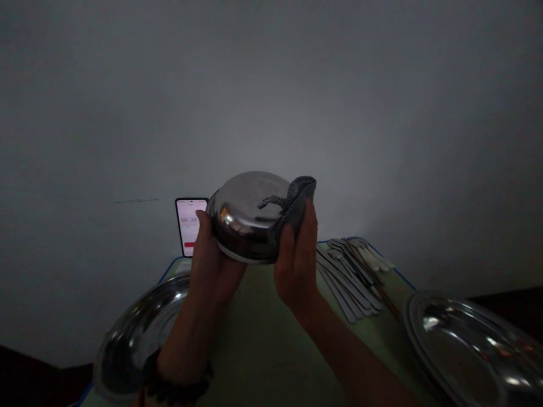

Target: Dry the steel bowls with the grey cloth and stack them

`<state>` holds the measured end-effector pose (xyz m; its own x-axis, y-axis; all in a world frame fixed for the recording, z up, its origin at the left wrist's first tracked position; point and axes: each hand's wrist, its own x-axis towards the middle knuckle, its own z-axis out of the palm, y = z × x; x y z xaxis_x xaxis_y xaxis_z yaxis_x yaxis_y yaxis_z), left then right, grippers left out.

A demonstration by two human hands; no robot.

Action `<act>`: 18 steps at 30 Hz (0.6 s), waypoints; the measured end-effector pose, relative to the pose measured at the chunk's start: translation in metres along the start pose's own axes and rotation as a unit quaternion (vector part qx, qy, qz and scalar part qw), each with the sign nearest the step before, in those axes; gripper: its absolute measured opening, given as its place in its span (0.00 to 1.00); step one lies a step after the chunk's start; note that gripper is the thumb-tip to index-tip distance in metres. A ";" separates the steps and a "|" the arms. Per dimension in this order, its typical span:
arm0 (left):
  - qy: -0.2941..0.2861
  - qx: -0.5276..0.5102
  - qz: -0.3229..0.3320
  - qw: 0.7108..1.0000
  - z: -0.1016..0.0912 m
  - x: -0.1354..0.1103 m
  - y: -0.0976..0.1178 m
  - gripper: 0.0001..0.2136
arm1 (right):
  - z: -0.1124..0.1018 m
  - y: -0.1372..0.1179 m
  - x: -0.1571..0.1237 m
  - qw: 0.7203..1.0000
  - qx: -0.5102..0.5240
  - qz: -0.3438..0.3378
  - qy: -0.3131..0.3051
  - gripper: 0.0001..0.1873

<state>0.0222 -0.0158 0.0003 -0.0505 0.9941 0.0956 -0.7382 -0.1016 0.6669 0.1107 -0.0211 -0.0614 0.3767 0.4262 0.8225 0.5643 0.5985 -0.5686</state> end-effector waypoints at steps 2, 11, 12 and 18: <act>0.009 0.033 -0.007 0.999 0.002 -0.003 -0.006 0.24 | 0.002 -0.005 -0.006 0.996 -0.063 -0.057 -0.034 0.28; 0.017 0.380 0.040 0.924 -0.005 -0.021 -0.009 0.09 | -0.022 -0.009 0.019 0.986 -0.038 -0.151 -0.065 0.23; -0.012 0.402 0.039 0.915 -0.006 -0.023 -0.007 0.12 | -0.027 -0.008 0.024 0.987 -0.015 -0.145 -0.063 0.21; -0.095 0.414 -0.036 0.905 -0.014 -0.017 -0.002 0.25 | -0.038 0.014 0.041 0.994 0.105 -0.006 -0.040 0.15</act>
<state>0.0154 -0.0324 -0.0130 0.1522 0.9829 0.1032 0.0257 -0.1083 0.9938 0.1622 -0.0211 -0.0348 0.3057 0.4659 0.8304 0.4001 0.7285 -0.5560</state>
